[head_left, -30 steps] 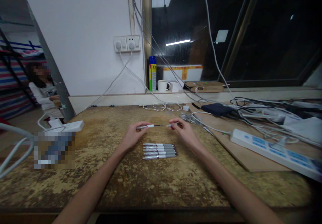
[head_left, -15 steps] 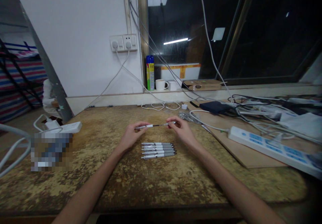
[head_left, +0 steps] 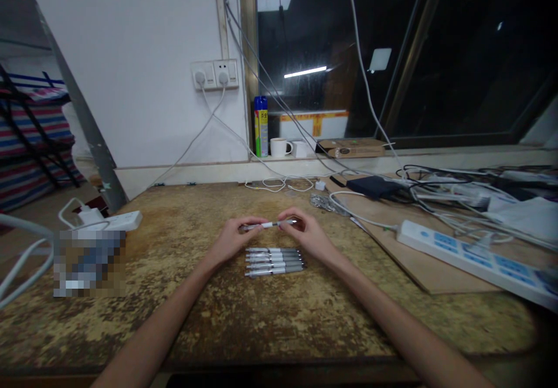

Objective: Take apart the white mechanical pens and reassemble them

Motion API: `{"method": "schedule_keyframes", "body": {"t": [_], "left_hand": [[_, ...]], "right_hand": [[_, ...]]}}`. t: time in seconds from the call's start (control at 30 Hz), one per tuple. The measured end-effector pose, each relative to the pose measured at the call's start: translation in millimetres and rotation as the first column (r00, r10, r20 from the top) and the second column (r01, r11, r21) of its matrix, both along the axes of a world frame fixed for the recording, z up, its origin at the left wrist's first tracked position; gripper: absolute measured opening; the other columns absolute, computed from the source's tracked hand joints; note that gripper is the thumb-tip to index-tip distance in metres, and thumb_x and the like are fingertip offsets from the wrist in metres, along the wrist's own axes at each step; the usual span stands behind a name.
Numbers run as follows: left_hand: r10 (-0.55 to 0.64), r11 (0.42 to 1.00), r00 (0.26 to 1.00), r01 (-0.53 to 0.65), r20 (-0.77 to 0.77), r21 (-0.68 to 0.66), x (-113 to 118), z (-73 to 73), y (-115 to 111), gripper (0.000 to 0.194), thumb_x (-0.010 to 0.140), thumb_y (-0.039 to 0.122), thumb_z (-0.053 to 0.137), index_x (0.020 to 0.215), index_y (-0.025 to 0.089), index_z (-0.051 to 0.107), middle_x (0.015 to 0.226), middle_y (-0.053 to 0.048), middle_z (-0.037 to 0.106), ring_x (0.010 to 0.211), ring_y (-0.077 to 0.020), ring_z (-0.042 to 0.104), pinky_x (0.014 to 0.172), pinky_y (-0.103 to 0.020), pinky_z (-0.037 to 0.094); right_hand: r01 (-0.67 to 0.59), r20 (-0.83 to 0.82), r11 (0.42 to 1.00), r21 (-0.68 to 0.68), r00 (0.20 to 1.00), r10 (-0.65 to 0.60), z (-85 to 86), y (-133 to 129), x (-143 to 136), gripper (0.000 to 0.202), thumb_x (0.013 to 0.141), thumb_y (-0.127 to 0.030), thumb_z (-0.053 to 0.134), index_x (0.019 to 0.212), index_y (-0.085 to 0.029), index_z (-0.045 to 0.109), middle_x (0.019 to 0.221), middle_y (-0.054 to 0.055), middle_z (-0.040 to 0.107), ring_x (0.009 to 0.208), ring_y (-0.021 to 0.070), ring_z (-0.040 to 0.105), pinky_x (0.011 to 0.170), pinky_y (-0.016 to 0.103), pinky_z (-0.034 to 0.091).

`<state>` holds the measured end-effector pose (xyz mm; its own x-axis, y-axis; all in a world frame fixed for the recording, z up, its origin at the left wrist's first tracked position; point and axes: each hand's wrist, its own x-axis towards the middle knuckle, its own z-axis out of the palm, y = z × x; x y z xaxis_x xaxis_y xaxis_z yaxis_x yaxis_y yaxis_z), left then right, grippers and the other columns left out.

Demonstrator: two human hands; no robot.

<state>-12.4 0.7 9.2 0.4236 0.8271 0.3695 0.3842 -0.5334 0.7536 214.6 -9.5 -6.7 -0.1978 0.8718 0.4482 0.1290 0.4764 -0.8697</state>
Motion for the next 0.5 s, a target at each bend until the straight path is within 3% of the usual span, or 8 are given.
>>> {"method": "schedule_keyframes", "body": {"t": [0.2, 0.4, 0.5], "left_hand": [[-0.03, 1.0, 1.0, 0.03, -0.001, 0.0, 0, 0.4, 0, 0.032, 0.091, 0.041, 0.061, 0.111, 0.021, 0.076, 0.114, -0.006, 0.075, 0.107, -0.0241, 0.068, 0.099, -0.035, 0.048], [-0.04, 0.999, 0.999, 0.04, -0.034, -0.004, 2, -0.1, -3, 0.03, 0.087, 0.038, 0.066, 0.11, 0.021, 0.076, 0.112, -0.007, 0.076, 0.103, -0.0234, 0.069, 0.093, -0.033, 0.05], [-0.021, 1.0, 1.0, 0.021, -0.018, 0.0, 3, -0.8, -3, 0.03, 0.088, 0.038, 0.066, 0.11, 0.02, 0.076, 0.111, -0.007, 0.076, 0.102, -0.0231, 0.069, 0.093, -0.032, 0.05]], "right_hand": [[-0.029, -0.018, 0.999, 0.013, 0.999, 0.03, -2.2, 0, 0, 0.028, 0.083, -0.043, 0.068, 0.098, -0.019, 0.066, 0.096, 0.005, 0.07, 0.084, 0.0181, 0.067, 0.079, 0.03, 0.053], [-0.064, -0.024, 0.991, -0.118, 0.998, 0.061, -9.7, 3, 1, 0.036, 0.091, -0.054, 0.056, 0.101, -0.02, 0.061, 0.064, -0.001, 0.065, 0.052, 0.0156, 0.059, 0.055, 0.028, 0.048], [-0.036, 0.017, 0.996, -0.077, 0.999, 0.037, -8.4, 3, 2, 0.031, 0.091, -0.048, 0.056, 0.102, -0.02, 0.063, 0.069, -0.001, 0.065, 0.062, 0.0163, 0.061, 0.061, 0.028, 0.048]]}}
